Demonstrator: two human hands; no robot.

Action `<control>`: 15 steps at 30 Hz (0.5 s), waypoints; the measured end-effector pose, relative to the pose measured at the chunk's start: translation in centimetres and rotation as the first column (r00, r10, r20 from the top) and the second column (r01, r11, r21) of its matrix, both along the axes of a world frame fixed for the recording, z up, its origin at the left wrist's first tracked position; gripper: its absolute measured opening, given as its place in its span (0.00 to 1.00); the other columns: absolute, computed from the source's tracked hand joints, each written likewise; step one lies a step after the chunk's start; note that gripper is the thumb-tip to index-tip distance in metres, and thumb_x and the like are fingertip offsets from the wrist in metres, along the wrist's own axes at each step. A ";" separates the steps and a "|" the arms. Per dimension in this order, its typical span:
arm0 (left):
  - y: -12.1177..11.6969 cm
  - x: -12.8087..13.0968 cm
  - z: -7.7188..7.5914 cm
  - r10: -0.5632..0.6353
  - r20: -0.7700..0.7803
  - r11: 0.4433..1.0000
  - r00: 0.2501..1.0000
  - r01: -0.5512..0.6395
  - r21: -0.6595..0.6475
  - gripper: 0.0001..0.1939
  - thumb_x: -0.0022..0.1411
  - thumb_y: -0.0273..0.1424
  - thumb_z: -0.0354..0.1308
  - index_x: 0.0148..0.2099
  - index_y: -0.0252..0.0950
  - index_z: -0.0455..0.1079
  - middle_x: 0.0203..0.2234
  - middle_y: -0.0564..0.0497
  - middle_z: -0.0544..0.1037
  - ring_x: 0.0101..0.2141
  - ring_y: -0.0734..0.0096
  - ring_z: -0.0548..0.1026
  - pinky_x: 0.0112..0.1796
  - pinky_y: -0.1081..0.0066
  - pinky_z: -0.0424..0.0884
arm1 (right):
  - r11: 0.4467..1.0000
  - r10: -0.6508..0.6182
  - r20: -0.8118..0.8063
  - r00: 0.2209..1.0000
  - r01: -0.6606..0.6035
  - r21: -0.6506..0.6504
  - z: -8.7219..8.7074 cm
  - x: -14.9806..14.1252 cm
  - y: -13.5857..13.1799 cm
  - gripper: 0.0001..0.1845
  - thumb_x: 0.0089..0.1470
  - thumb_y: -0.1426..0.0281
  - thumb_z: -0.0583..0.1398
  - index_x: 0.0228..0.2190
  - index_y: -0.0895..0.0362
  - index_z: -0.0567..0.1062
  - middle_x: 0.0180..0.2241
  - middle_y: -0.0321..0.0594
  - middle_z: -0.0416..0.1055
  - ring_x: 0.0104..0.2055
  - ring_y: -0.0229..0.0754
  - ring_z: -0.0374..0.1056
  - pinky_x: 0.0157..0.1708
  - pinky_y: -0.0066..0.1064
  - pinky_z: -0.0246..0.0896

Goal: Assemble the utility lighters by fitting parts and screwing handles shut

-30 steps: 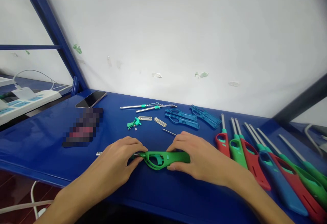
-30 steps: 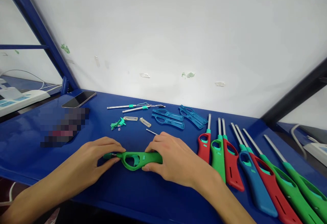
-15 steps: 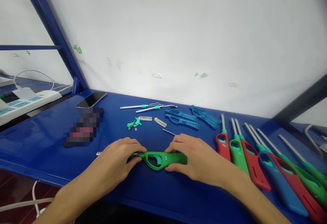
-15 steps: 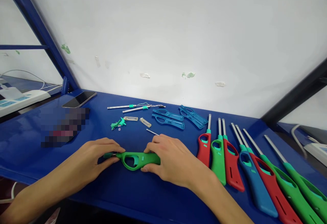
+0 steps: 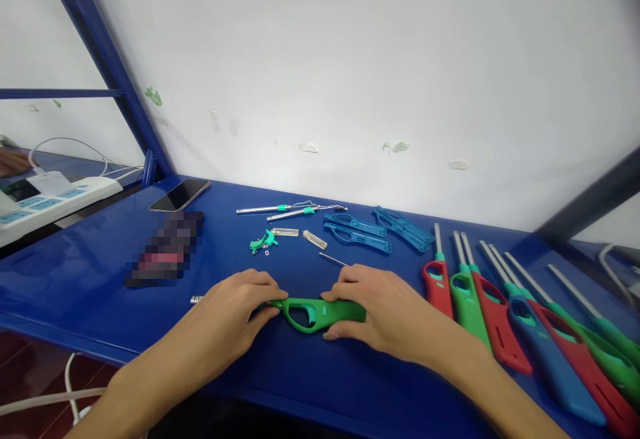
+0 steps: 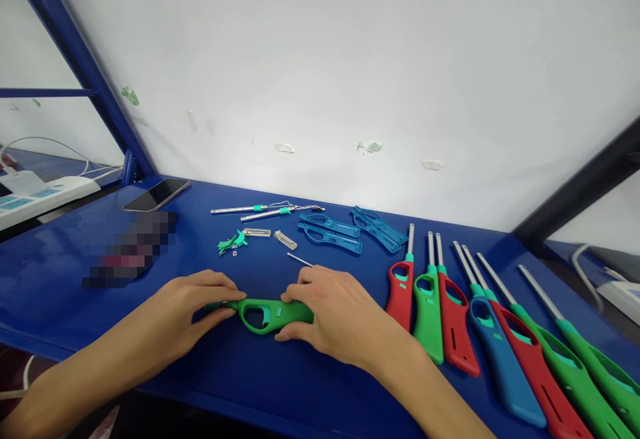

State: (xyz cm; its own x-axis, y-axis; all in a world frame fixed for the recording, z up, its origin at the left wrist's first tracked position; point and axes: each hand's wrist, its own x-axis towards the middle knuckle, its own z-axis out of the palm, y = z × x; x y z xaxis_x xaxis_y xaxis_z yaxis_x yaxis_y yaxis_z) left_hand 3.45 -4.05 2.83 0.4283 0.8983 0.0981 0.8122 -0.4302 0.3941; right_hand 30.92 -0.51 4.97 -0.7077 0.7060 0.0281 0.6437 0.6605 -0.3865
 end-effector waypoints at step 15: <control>-0.2 0.5 -1.8 -0.017 -0.135 0.990 0.991 0.036 0.140 0.11 0.72 0.25 0.57 0.54 0.36 0.72 0.44 0.50 0.76 0.42 0.67 0.76 0.44 0.61 0.77 | 0.999 -0.012 -0.035 0.999 0.011 -0.034 -0.2 -0.1 -0.4 0.13 0.63 0.59 0.68 0.42 0.52 0.75 0.42 0.36 0.72 0.42 0.46 0.71 0.39 0.35 0.60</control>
